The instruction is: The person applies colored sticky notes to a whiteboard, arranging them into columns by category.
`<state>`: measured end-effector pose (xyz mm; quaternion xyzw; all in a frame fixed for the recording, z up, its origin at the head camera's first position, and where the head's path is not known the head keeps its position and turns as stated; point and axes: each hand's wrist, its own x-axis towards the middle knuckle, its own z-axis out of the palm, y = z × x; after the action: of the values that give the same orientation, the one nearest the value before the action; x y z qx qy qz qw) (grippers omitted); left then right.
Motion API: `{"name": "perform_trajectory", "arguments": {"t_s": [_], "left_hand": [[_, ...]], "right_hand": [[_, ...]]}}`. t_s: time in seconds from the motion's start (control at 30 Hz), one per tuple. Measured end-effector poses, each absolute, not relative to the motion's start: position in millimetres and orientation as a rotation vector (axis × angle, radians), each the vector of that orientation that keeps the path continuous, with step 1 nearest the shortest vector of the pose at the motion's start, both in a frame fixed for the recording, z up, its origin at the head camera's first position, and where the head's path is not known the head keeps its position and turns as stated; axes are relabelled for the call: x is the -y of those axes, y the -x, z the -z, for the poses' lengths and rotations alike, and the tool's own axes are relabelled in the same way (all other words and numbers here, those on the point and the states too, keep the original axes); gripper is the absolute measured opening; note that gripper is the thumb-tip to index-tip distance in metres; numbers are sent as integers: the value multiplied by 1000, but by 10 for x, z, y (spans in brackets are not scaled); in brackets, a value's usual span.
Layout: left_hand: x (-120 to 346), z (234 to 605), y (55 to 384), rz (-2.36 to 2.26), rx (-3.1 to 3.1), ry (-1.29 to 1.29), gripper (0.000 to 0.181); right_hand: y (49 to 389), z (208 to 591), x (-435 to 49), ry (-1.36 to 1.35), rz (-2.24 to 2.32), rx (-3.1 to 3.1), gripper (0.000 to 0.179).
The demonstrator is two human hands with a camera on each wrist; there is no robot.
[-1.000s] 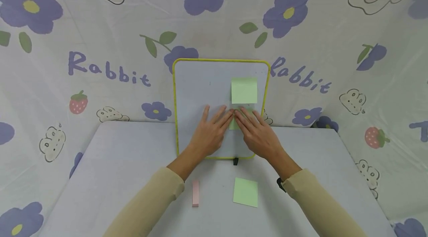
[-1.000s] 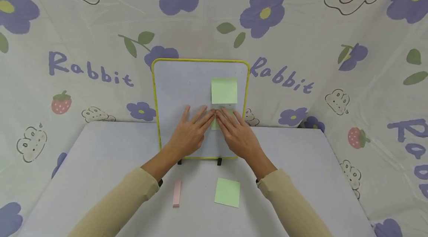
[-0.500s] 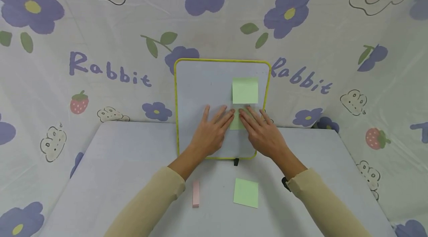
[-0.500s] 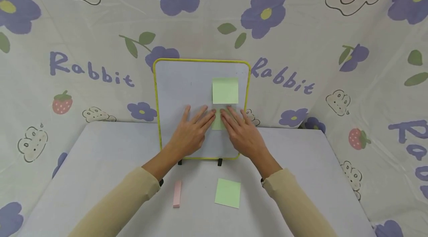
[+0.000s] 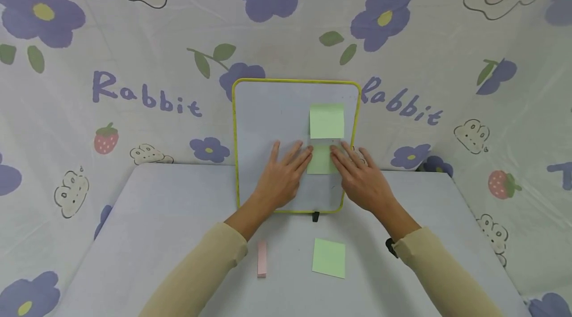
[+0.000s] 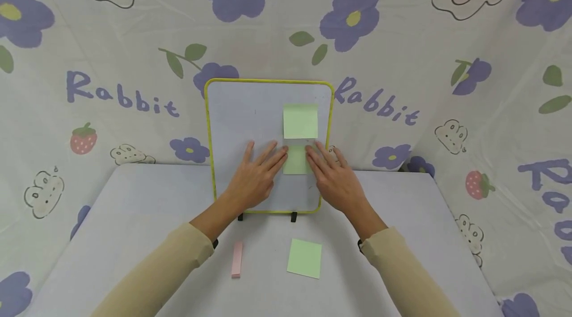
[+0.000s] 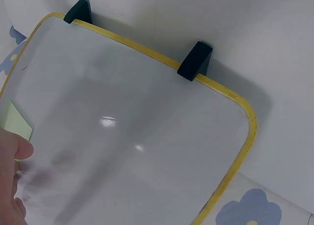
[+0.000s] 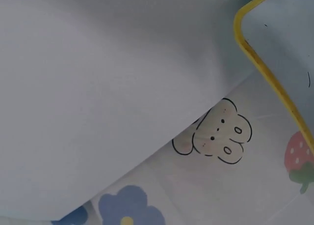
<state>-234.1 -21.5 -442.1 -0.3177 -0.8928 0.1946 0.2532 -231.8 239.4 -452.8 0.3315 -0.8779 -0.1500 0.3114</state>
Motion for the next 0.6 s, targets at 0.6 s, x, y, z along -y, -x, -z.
{"name": "perform_trajectory", "arguments": {"t_s": [0.6], "left_hand": [[208,4440,2352,-475,2423,865,65]], "right_hand": [[2302,4555,-2509,-861,338,2306,69]]}}
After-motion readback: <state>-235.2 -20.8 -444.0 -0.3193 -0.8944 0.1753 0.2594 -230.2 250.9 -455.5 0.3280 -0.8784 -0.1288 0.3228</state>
